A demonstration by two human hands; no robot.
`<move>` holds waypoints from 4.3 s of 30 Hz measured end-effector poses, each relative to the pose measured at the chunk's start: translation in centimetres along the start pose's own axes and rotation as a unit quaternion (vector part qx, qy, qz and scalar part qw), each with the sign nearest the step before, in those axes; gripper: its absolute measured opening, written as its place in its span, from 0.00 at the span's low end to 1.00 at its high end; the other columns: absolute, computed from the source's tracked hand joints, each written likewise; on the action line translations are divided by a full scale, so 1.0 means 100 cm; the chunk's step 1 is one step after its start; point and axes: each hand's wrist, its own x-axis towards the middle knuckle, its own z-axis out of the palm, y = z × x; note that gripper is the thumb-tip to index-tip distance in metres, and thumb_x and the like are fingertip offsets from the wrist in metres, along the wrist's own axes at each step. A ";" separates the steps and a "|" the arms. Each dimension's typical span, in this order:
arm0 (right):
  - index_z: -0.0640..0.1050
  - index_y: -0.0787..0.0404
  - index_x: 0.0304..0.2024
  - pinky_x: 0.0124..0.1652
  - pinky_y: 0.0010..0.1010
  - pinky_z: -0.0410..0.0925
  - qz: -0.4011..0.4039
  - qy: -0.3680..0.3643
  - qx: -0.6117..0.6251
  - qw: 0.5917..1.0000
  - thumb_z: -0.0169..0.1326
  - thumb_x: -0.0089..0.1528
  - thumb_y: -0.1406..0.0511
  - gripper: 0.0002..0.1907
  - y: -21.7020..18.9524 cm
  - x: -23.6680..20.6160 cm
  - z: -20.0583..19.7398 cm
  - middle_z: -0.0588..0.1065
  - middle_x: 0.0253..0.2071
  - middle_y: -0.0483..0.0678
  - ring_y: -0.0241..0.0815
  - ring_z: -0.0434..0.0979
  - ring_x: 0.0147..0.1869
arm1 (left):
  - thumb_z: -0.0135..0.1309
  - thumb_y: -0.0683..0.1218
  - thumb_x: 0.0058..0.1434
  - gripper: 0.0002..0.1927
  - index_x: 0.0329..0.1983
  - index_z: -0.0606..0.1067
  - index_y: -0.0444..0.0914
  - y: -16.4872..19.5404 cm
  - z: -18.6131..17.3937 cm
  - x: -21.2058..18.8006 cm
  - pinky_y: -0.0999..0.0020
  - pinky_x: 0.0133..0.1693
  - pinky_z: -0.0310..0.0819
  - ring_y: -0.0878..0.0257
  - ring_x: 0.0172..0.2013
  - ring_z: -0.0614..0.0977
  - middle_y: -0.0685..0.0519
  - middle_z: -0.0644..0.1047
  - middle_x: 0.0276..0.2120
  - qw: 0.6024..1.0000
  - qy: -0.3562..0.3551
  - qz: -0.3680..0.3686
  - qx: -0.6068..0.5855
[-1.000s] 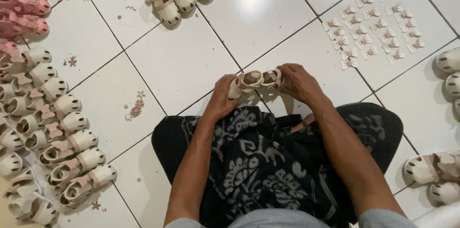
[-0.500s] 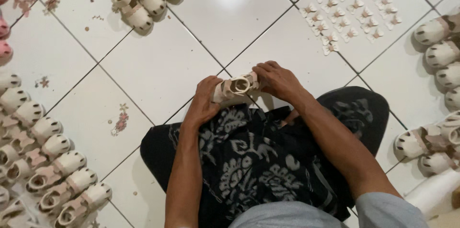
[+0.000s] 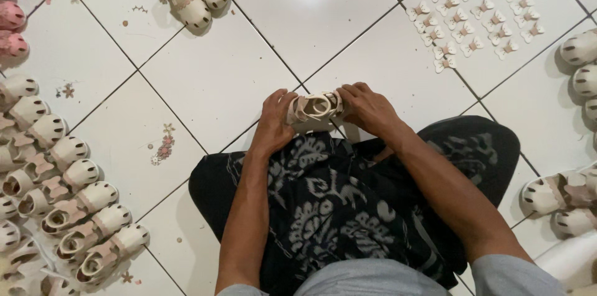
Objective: The person sits on the floor and attaches small decorative pieces to the straps of several small shoes. They pick up each shoe, place a piece on the strap, press it into place, and set the shoe down, repeating this process for multiple pairs.
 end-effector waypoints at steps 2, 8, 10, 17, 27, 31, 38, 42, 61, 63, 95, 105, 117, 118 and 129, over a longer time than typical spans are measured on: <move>0.60 0.58 0.74 0.66 0.49 0.60 0.014 0.004 0.049 0.999 0.72 0.48 0.59 0.54 -0.001 0.002 -0.005 0.60 0.74 0.53 0.60 0.56 0.74 | 0.55 0.33 0.50 0.36 0.65 0.69 0.40 0.000 0.002 0.005 0.48 0.67 0.61 0.38 0.69 0.63 0.37 0.65 0.68 0.999 0.023 0.031 0.016; 0.70 0.50 0.60 0.70 0.56 0.53 -0.159 0.092 -0.008 0.983 0.65 0.55 0.62 0.31 -0.009 -0.007 0.003 0.56 0.75 0.54 0.61 0.50 0.79 | 0.58 0.36 0.48 0.38 0.66 0.68 0.39 0.005 0.012 0.003 0.45 0.67 0.57 0.35 0.69 0.60 0.34 0.59 0.71 0.998 0.019 0.035 0.050; 0.70 0.53 0.61 0.66 0.53 0.59 -0.159 0.100 -0.028 0.982 0.59 0.60 0.65 0.26 -0.014 -0.007 0.009 0.60 0.72 0.55 0.61 0.59 0.74 | 0.59 0.38 0.54 0.36 0.69 0.66 0.39 0.007 0.013 -0.001 0.46 0.68 0.57 0.36 0.71 0.58 0.34 0.56 0.74 0.998 0.018 0.028 0.051; 0.73 0.59 0.46 0.49 0.38 0.76 -0.048 0.304 -0.036 0.951 0.57 0.67 0.64 0.08 0.020 -0.041 -0.033 0.73 0.58 0.56 0.51 0.79 0.52 | 0.59 0.48 0.57 0.47 0.78 0.54 0.34 -0.016 0.024 -0.006 0.44 0.69 0.55 0.36 0.75 0.55 0.31 0.52 0.76 0.993 0.101 -0.043 0.043; 0.79 0.65 0.45 0.45 0.45 0.74 0.429 0.464 0.019 0.775 0.65 0.60 0.57 0.20 0.189 -0.251 -0.075 0.74 0.47 0.56 0.54 0.80 0.46 | 0.62 0.51 0.57 0.42 0.73 0.62 0.32 -0.085 0.052 -0.007 0.44 0.69 0.54 0.35 0.72 0.57 0.30 0.56 0.73 0.990 0.055 -0.090 0.098; 0.81 0.66 0.42 0.49 0.49 0.71 0.516 0.428 0.103 0.735 0.64 0.56 0.56 0.21 0.221 -0.281 -0.010 0.78 0.42 0.60 0.60 0.79 0.49 | 0.62 0.52 0.57 0.41 0.71 0.64 0.31 -0.086 0.052 -0.011 0.44 0.68 0.53 0.34 0.72 0.57 0.28 0.56 0.73 0.991 0.061 -0.071 0.096; 0.80 0.66 0.49 0.49 0.53 0.70 0.586 0.358 0.117 0.717 0.63 0.55 0.58 0.24 0.232 -0.308 0.026 0.76 0.47 0.65 0.65 0.77 0.52 | 0.61 0.51 0.57 0.40 0.70 0.64 0.31 -0.081 0.054 -0.012 0.44 0.68 0.54 0.33 0.72 0.58 0.27 0.57 0.72 0.988 0.063 -0.063 0.123; 0.80 0.68 0.48 0.52 0.54 0.69 0.602 0.336 0.046 0.723 0.62 0.56 0.57 0.24 0.222 -0.313 0.022 0.75 0.50 0.66 0.67 0.76 0.54 | 0.62 0.50 0.56 0.40 0.70 0.64 0.30 -0.073 0.052 -0.011 0.44 0.68 0.54 0.33 0.71 0.58 0.27 0.57 0.72 0.989 0.071 -0.062 0.118; 0.77 0.70 0.51 0.51 0.36 0.73 0.360 0.495 0.158 0.775 0.55 0.71 0.68 0.10 0.157 -0.258 0.006 0.80 0.50 0.59 0.50 0.81 0.53 | 0.68 0.52 0.52 0.55 0.78 0.51 0.39 -0.040 0.036 0.001 0.42 0.70 0.39 0.42 0.76 0.40 0.38 0.41 0.77 0.976 0.000 -0.148 0.162; 0.78 0.68 0.50 0.52 0.37 0.74 0.291 0.463 0.117 0.829 0.58 0.73 0.65 0.10 0.116 -0.222 -0.004 0.80 0.49 0.57 0.49 0.82 0.52 | 0.68 0.53 0.53 0.56 0.79 0.48 0.41 -0.040 0.033 0.002 0.43 0.71 0.37 0.44 0.76 0.38 0.40 0.38 0.78 0.973 -0.013 -0.155 0.173; 0.63 0.53 0.71 0.42 0.48 0.74 -0.188 0.170 -0.021 0.967 0.63 0.61 0.59 0.39 -0.032 0.394 -0.149 0.66 0.64 0.61 0.60 0.79 0.48 | 0.78 0.61 0.32 0.83 0.79 0.30 0.59 -0.037 -0.069 0.069 0.32 0.68 0.11 0.43 0.73 0.18 0.47 0.22 0.77 0.935 -0.227 -0.246 0.115; 0.80 0.56 0.50 0.26 0.40 0.73 -0.115 0.105 -0.107 0.982 0.52 0.72 0.56 0.13 -0.035 0.397 -0.116 0.76 0.42 0.57 0.48 0.78 0.31 | 0.79 0.62 0.29 0.83 0.79 0.33 0.58 -0.040 -0.062 0.069 0.32 0.68 0.12 0.43 0.74 0.19 0.45 0.24 0.77 0.940 -0.217 -0.237 0.116; 0.80 0.58 0.51 0.36 0.38 0.76 0.103 0.044 0.079 0.990 0.58 0.63 0.60 0.16 -0.056 0.111 -0.042 0.77 0.52 0.51 0.44 0.81 0.36 | 0.75 0.66 0.35 0.78 0.80 0.34 0.53 -0.051 -0.032 0.055 0.33 0.69 0.23 0.39 0.75 0.26 0.41 0.27 0.77 0.936 -0.179 -0.217 0.214; 0.79 0.57 0.54 0.40 0.39 0.76 0.128 0.046 0.084 0.987 0.57 0.65 0.58 0.17 -0.056 0.090 -0.033 0.77 0.52 0.51 0.45 0.82 0.39 | 0.73 0.64 0.41 0.73 0.80 0.36 0.51 -0.049 -0.024 0.049 0.35 0.69 0.27 0.38 0.75 0.30 0.40 0.30 0.77 0.945 -0.141 -0.202 0.213; 0.52 0.72 0.71 0.49 0.48 0.72 0.096 0.347 0.119 0.925 0.68 0.52 0.53 0.57 -0.036 -0.025 0.051 0.65 0.62 0.66 0.66 0.69 0.60 | 0.64 0.46 0.57 0.44 0.74 0.58 0.38 0.021 0.056 -0.010 0.48 0.63 0.64 0.37 0.68 0.62 0.34 0.55 0.73 0.996 0.029 0.035 0.081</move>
